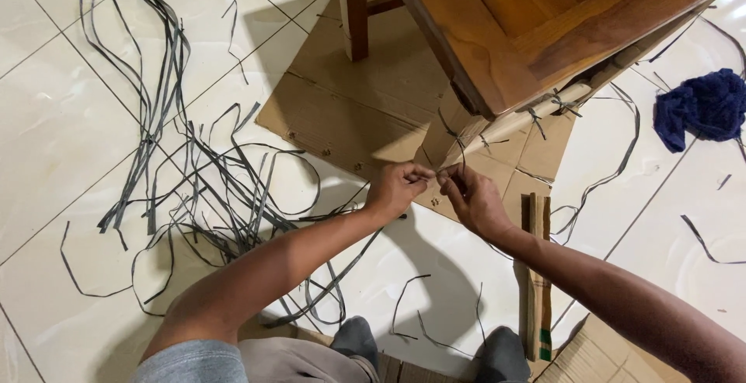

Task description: Wrapping the legs of a wooden table with cardboard and securing them with plastic binding strips

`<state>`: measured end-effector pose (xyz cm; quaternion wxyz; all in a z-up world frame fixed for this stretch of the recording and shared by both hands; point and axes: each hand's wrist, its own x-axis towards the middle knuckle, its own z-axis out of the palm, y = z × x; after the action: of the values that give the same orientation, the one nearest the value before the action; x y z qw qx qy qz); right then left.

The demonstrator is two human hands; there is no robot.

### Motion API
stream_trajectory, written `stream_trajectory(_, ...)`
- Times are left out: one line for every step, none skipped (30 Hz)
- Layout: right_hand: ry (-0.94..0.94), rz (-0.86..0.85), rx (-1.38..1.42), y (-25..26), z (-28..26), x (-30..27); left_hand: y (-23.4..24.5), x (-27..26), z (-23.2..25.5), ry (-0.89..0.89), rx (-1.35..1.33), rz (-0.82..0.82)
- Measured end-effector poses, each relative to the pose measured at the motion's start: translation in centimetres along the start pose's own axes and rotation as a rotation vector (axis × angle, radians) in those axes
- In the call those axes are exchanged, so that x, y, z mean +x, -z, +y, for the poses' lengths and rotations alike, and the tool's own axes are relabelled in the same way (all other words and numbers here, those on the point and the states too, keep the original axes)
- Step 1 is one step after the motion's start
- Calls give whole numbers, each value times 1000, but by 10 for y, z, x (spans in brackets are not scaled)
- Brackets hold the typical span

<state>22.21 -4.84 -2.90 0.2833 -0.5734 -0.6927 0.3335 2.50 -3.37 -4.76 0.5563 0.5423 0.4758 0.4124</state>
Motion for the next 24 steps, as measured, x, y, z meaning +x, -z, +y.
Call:
stream_trajectory(25,0,-9,0,5,1,2,-2,6,19,78,-24)
stream_trajectory(25,-1,-9,2,2,1,0,-1,-4,20,77,-23)
stream_trajectory(26,-9,11,5,-2,1,-1,0,-14,22,110,-19)
stream_trajectory(27,-18,30,7,-5,1,-3,2,-24,24,143,-15)
stream_trajectory(25,-17,32,9,-7,0,-3,2,-22,26,144,-17)
stream_trajectory(55,-30,39,10,-9,-1,-2,3,-21,20,162,-32)
stream_trajectory(87,-44,44,13,-11,-2,-2,4,-19,12,179,-45)
stream_trajectory(86,-44,45,14,-10,-2,-3,6,-21,13,179,-46)
stream_trajectory(151,-45,-3,15,-9,-2,-3,8,-22,-23,239,-31)
stream_trajectory(217,-46,-51,16,-7,-3,-4,9,-24,-59,298,-16)
stream_trajectory(216,-48,-51,15,-4,-2,-3,8,-18,-57,298,-15)
stream_trajectory(267,-40,-109,14,0,-1,-2,7,-12,-104,302,-21)
stream_trajectory(318,-31,-168,13,4,1,-1,7,-6,-152,307,-27)
stream_trajectory(318,-30,-167,10,11,3,-1,8,-5,-152,308,-28)
stream_trajectory(351,-21,-196,8,18,4,-1,7,-5,-197,325,-1)
stream_trajectory(384,-11,-225,5,25,5,-2,7,-4,-242,342,27)
stream_trajectory(383,-11,-224,7,21,4,-2,5,-1,-241,342,26)
stream_trajectory(385,-17,-226,8,16,3,-1,3,3,-267,348,32)
stream_trajectory(388,-24,-228,10,12,3,0,1,7,-294,353,39)
stream_trajectory(388,-23,-228,11,8,4,1,1,9,-294,354,39)
stream_trajectory(370,-17,-206,12,5,3,1,-1,11,-306,373,38)
stream_trajectory(352,-11,-184,13,1,3,2,-2,13,-318,392,36)
stream_trajectory(351,-12,-183,13,0,3,2,-2,15,-316,391,35)
stream_trajectory(349,-3,-176,13,-1,4,2,-1,17,-333,396,42)
